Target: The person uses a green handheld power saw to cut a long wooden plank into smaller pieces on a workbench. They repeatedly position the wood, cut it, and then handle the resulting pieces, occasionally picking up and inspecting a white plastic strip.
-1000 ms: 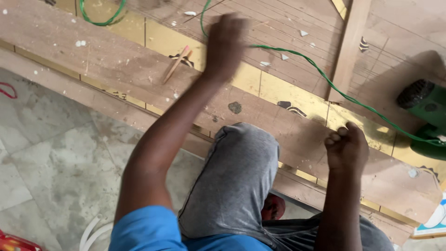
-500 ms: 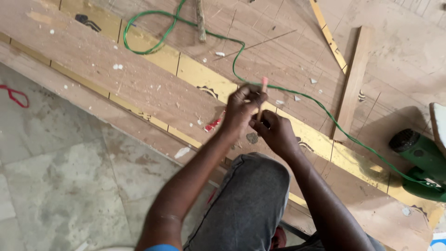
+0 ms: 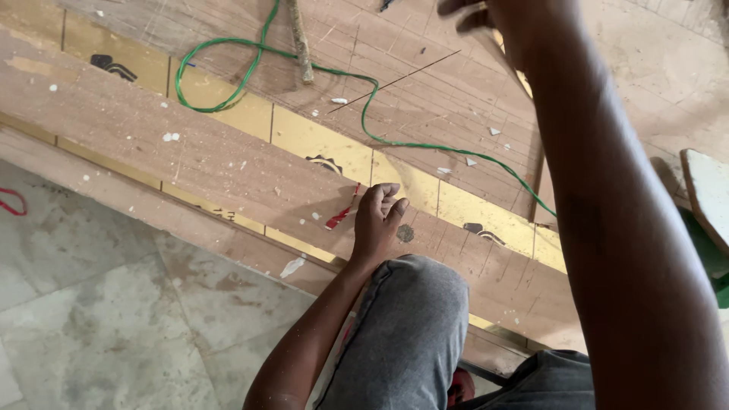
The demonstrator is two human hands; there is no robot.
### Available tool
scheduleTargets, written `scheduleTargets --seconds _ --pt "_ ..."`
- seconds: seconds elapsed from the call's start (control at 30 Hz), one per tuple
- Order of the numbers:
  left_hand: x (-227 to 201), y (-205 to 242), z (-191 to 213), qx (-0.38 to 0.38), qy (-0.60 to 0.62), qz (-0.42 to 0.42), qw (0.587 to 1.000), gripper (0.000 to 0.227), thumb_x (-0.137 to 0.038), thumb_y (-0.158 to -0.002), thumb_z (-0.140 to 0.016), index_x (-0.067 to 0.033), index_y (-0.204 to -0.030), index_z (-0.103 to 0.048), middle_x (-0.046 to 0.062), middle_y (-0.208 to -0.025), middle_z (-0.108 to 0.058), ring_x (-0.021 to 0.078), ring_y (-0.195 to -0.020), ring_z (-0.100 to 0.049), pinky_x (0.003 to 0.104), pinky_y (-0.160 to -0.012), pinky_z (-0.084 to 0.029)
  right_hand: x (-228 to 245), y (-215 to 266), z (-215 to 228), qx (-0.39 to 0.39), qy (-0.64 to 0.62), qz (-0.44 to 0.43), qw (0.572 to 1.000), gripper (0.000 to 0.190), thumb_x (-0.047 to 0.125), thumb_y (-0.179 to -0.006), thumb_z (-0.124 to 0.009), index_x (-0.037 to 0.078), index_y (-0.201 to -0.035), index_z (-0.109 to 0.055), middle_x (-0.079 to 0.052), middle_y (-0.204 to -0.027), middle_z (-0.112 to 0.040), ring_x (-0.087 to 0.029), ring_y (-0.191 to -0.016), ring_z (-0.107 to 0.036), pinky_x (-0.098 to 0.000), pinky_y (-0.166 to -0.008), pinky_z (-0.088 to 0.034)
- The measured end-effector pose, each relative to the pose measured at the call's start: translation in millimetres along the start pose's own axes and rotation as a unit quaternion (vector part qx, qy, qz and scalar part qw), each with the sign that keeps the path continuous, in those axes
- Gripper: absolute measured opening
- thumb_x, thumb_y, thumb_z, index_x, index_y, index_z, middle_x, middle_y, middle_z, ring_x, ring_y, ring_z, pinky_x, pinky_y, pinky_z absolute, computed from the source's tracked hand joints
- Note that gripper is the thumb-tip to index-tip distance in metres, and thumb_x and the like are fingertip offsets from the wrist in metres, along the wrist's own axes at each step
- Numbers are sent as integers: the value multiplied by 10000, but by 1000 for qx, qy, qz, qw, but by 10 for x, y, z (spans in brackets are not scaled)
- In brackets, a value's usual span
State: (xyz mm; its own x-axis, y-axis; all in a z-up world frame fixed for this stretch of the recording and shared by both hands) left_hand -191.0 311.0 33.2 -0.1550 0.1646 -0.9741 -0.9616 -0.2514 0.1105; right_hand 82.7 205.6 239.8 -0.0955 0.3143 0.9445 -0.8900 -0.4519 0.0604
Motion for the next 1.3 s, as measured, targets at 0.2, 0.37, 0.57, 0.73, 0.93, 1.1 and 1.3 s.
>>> scheduleTargets --seconds 0.2,0.37,0.57,0.73,0.93,1.1,1.3 --pt "-252 -182 -174 34 -70 -62 995 267 -220 -963 -712 -39 -1155 -675 110 -1136 -697 268 -1104 -640 413 -917 -536 -727 1153 67 -1 189 -43 981 370 274 -1053 -590 -33 -1258 -608 -154 -1009 -726 -169 -786 -744 -312 -562 -614" --pt "-369 -345 -504 85 -105 -101 986 216 -235 -968 -715 -57 -1082 -672 98 -1064 -711 277 -1073 -673 424 -938 -535 -1765 2519 171 20 326 -188 926 287 290 -987 -671 76 -1175 -704 -137 -912 -772 -268 -790 -745 -409 -707 -586" --pt "-575 -745 -1177 161 -151 -190 957 193 -168 -905 -729 -82 -1070 -676 92 -1083 -720 332 -1069 -655 436 -899 -530 -2483 3624 429 34 367 -270 890 315 311 -873 -759 69 -1061 -686 -149 -1004 -745 -367 -945 -701 -474 -804 -566" --pt "-797 -1130 -2038 187 -244 -301 903 282 -180 -832 -830 -85 -1039 -664 87 -1065 -688 312 -1055 -648 445 -895 -533 -2616 3674 484 -7 354 -249 902 330 230 -848 -762 55 -1108 -659 -171 -1079 -712 -390 -973 -679 -485 -820 -559" --pt "-812 -1343 -3228 243 -369 -312 841 632 -306 -753 -885 -60 -1268 -612 119 -1326 -583 298 -1247 -562 489 -995 -500 -2581 3655 466 -9 325 -342 882 260 170 -868 -739 73 -1094 -655 -149 -1124 -685 -377 -987 -672 -495 -826 -537" --pt "-579 -1497 -3751 236 -500 -245 796 1050 -467 -594 -944 -27 -1425 -475 163 -1553 -383 345 -1418 -381 582 -1098 -385 -2458 3663 501 -24 303 -336 891 234 125 -860 -720 68 -1074 -645 -141 -1114 -678 -371 -999 -653 -495 -806 -530" --pt "-412 -1550 -3834 293 -520 -204 776 927 -467 -655 -980 -15 -1358 -578 140 -1466 -522 307 -1368 -482 497 -1101 -444 -2360 3699 528 -22 311 -286 906 183 137 -904 -675 68 -1071 -643 -137 -1027 -688 -353 -944 -672 -485 -739 -547"
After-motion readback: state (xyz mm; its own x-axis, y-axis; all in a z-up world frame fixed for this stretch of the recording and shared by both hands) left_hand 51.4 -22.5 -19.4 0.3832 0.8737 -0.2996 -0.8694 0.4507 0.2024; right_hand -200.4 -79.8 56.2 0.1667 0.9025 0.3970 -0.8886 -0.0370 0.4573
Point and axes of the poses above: each hand's wrist, its own y-axis away from the middle knuckle, its own z-axis out of the back of the hand, x = y × z, the point moved 6 cm from there along -y, towards the middle knuckle
